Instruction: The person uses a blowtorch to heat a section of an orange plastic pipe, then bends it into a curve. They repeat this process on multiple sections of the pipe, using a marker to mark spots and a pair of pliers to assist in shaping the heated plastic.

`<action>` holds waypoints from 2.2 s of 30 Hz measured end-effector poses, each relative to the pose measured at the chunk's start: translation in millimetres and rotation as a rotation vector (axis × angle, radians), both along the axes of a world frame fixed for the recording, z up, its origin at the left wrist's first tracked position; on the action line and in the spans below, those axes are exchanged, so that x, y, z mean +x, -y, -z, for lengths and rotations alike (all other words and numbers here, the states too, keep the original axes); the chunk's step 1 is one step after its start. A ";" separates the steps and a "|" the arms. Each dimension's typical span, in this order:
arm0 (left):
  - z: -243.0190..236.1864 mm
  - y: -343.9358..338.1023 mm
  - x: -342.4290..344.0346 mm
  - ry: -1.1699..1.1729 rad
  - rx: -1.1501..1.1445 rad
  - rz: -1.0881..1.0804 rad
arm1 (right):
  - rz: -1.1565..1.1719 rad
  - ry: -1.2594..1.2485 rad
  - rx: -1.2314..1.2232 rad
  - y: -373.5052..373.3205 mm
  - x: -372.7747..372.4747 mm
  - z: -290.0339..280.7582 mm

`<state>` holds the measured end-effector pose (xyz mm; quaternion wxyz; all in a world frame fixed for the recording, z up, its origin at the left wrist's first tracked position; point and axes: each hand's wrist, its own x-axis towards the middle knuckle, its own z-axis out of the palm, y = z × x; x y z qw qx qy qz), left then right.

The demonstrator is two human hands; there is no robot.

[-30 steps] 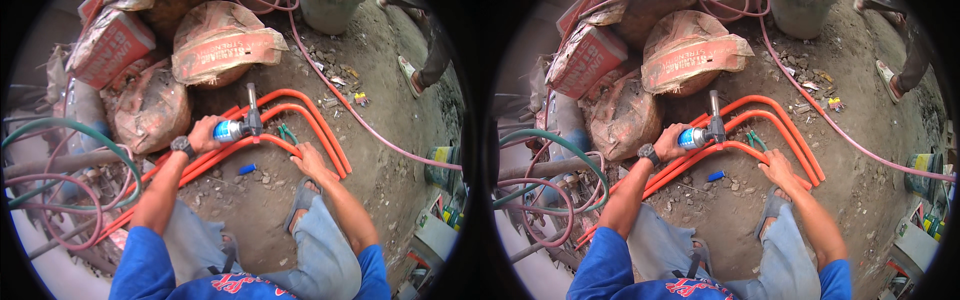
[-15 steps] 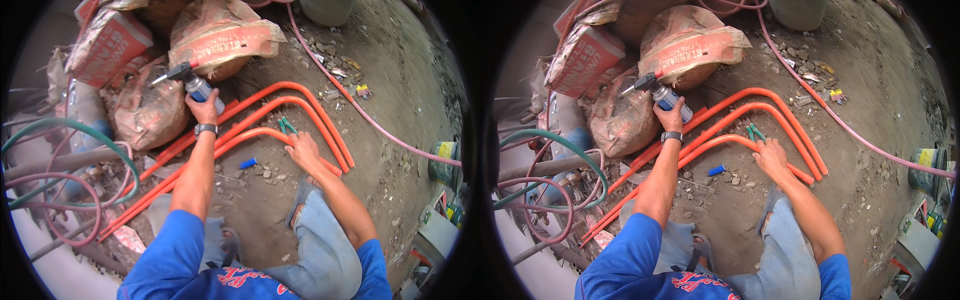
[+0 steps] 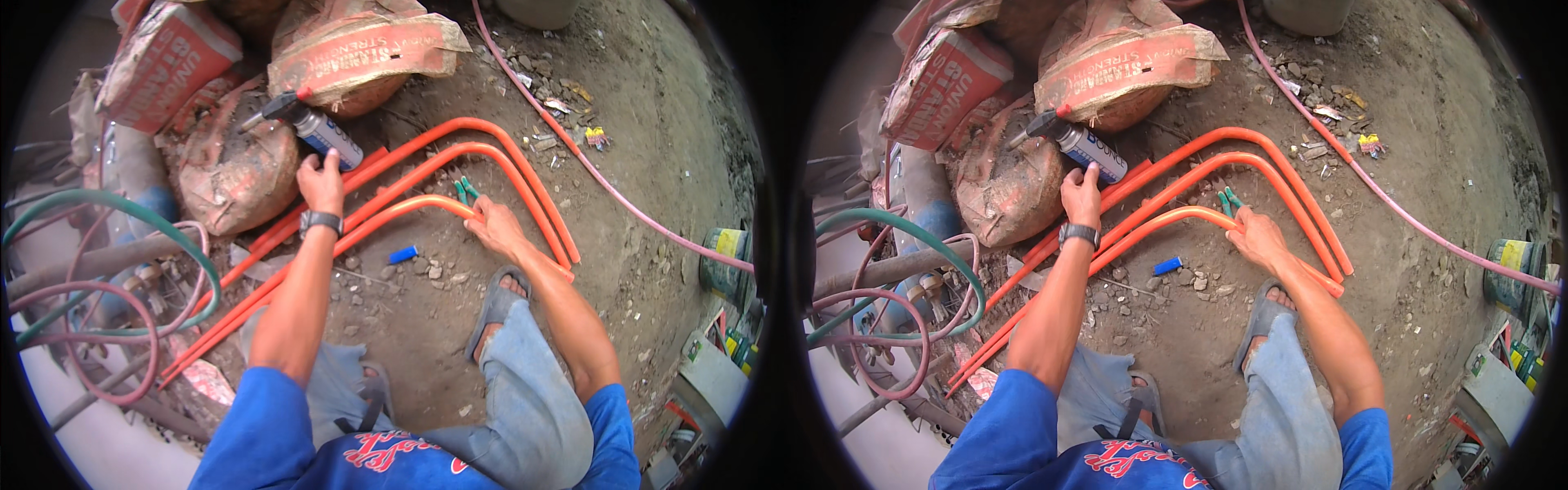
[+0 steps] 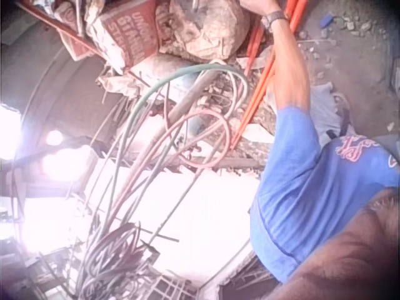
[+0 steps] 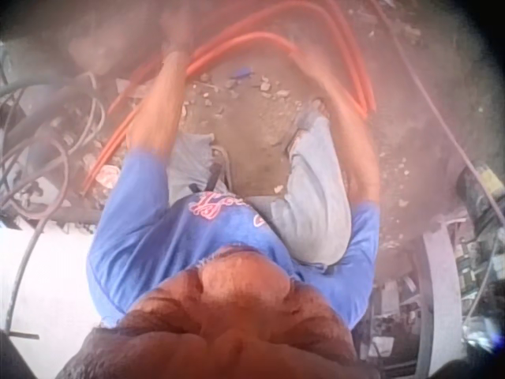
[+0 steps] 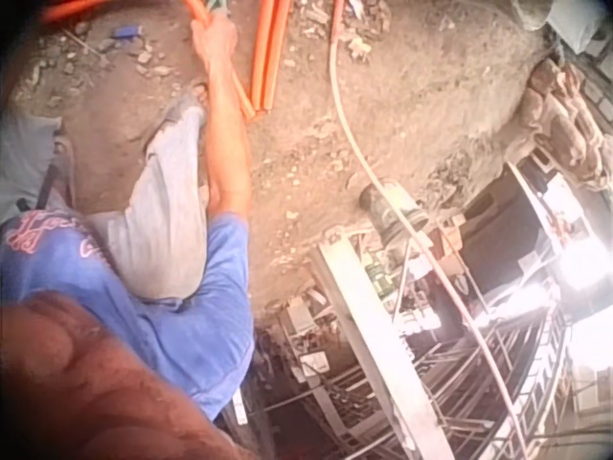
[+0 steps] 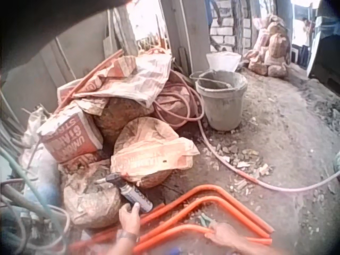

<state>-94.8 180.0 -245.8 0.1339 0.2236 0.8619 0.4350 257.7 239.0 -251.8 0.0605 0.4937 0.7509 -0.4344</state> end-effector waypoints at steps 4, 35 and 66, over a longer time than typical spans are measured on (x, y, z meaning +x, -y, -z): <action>-47.7 42.7 50.7 -0.230 -0.050 0.719 | 0.011 -0.068 -0.044 5.9 5.0 -15.1; -88.9 49.6 114.9 -0.040 -0.308 1.052 | 0.175 -0.256 -0.590 5.7 -17.7 -90.3; -74.1 -5.5 111.0 0.848 -0.473 1.085 | 0.381 -0.381 -0.751 -10.5 16.0 -91.3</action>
